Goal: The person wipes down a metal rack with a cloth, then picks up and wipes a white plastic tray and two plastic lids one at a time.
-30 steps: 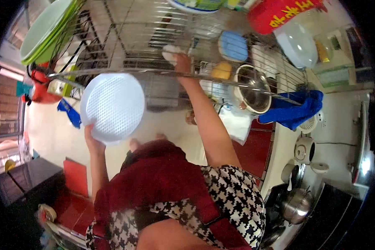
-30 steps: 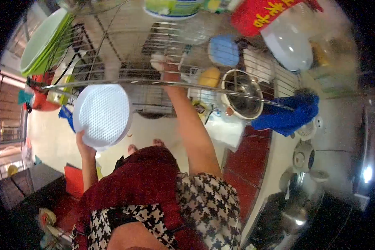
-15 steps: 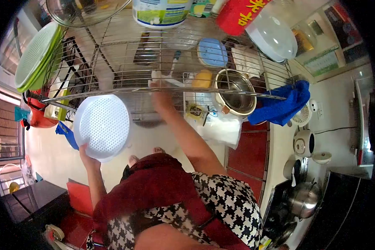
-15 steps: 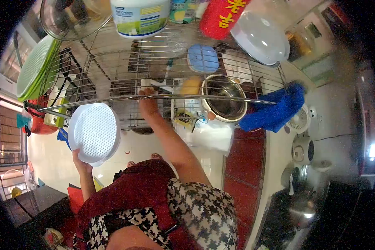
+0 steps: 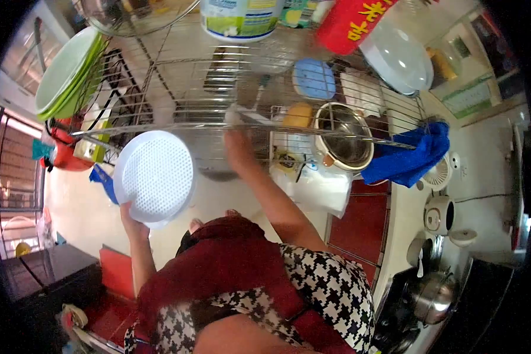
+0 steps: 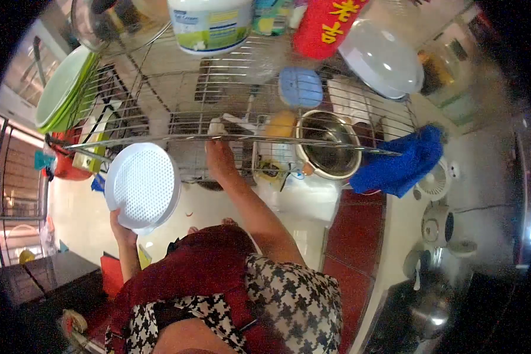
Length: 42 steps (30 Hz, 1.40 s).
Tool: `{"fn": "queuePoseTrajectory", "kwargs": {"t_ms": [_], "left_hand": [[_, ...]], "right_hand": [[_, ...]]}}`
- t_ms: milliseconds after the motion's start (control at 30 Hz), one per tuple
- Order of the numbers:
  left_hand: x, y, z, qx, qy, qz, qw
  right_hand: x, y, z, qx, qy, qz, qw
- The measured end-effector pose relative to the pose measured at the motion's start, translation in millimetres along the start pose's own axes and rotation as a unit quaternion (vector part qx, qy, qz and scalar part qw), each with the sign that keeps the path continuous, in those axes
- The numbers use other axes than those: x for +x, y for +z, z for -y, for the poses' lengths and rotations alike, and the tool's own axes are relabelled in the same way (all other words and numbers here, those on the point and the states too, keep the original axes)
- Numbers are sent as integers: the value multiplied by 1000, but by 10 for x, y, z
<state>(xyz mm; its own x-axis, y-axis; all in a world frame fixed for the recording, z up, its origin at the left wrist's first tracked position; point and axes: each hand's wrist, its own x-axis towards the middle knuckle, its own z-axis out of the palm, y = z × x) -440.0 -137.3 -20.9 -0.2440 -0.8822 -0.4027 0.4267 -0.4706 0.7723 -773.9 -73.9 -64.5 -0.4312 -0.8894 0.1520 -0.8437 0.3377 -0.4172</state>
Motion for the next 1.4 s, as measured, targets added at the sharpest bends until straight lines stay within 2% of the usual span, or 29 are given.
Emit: {"fn": "queuePoseTrajectory", "kwargs": {"t_ms": [33, 67, 133, 167, 233, 267, 333, 400, 433, 500, 533, 633, 700, 733, 800, 833, 867, 900, 933, 1000, 1033, 1067, 1100, 1133, 1200, 1267, 1300, 1333, 1400], "left_hand": [[-18, 2, 6, -6, 0, 3, 1000], [-52, -7, 9, -13, 0, 3, 1000], [-160, 9, -25, -3, -5, -9, 1000], [-174, -65, -14, 15, 12, -18, 1000], [-292, -201, 1, 12, 14, -45, 999], [-360, -246, -2, 14, 19, -62, 998], [-528, -272, -35, 8, 31, -67, 997], [-636, -441, -106, 3, 39, -67, 997], [-698, -411, -100, -4, 19, -64, 998], [-752, -360, -130, -6, -8, -51, 999], [-731, -327, -127, -7, -3, -54, 999], [-536, -220, -71, -41, -25, -17, 999], [-338, 12, -88, -33, -35, 11, 999], [-260, 227, -129, -28, -35, 33, 998], [-35, 533, -176, -10, -49, 58, 997], [128, 617, -141, -6, -43, 56, 997], [281, 646, -165, -18, -35, 74, 996], [419, 744, -167, -25, -35, 94, 995], [565, 844, -173, -30, -35, 114, 992], [953, 1004, -83, -30, -51, 72, 996], [1080, 1063, -56, -32, -15, 95, 995], [1259, 1082, -31, -27, -21, 99, 995], [1467, 1096, 22, -30, 26, 110, 993], [1682, 1106, 113, -33, 68, 120, 990], [2201, 986, 239, 54, 51, 59, 996], [2184, 1212, 158, 44, 40, 81, 995], [2091, 1328, 131, 44, 32, 87, 995], [1981, 1413, 111, 49, 60, 99, 992], [1818, 1535, 104, 52, 89, 116, 988]], "right_hand": [[68, 149, 66, 107, 22, -110, 988], [90, 256, 49, 117, 17, -100, 988], [96, -171, 239, 199, 30, 88, 976], [41, -165, 208, 186, -37, 26, 982], [65, -152, -49, 193, -19, -19, 981], [113, 37, -410, 92, -35, -77, 992], [82, -378, -462, 108, 3, -130, 986], [123, -235, -590, 28, 14, -190, 981], [165, -104, -602, 35, 7, -182, 983], [267, 149, -485, 28, 36, -107, 993], [245, 23, -133, 68, 40, -97, 992], [353, 285, 220, 102, -29, -83, 991], [328, 256, 289, 217, -150, -32, 964], [328, 283, 195, 255, -166, -56, 951], [327, 868, -476, 269, -122, -136, 946], [305, 581, -406, 267, -126, -139, 945], [211, 258, -304, 403, 30, -95, 910], [106, 5, -240, 522, 186, -46, 831], [7, -39, -264, 522, 183, -50, 831], [-135, -118, -331, 622, 250, -139, 729], [-164, -174, -338, 623, 253, -143, 726], [-223, -271, -336, 707, 260, -136, 643], [-316, -359, -335, 781, 266, -130, 550], [-397, -413, -346, 777, 277, -140, 547], [-521, -505, -383, 849, 269, -76, 449], [-649, -603, -311, 839, 272, -85, 463], [-677, -647, -265, 850, 274, -81, 443], [-699, -693, -213, 860, 275, -77, 422], [-767, -758, -158, 858, 253, -73, 441]]}}
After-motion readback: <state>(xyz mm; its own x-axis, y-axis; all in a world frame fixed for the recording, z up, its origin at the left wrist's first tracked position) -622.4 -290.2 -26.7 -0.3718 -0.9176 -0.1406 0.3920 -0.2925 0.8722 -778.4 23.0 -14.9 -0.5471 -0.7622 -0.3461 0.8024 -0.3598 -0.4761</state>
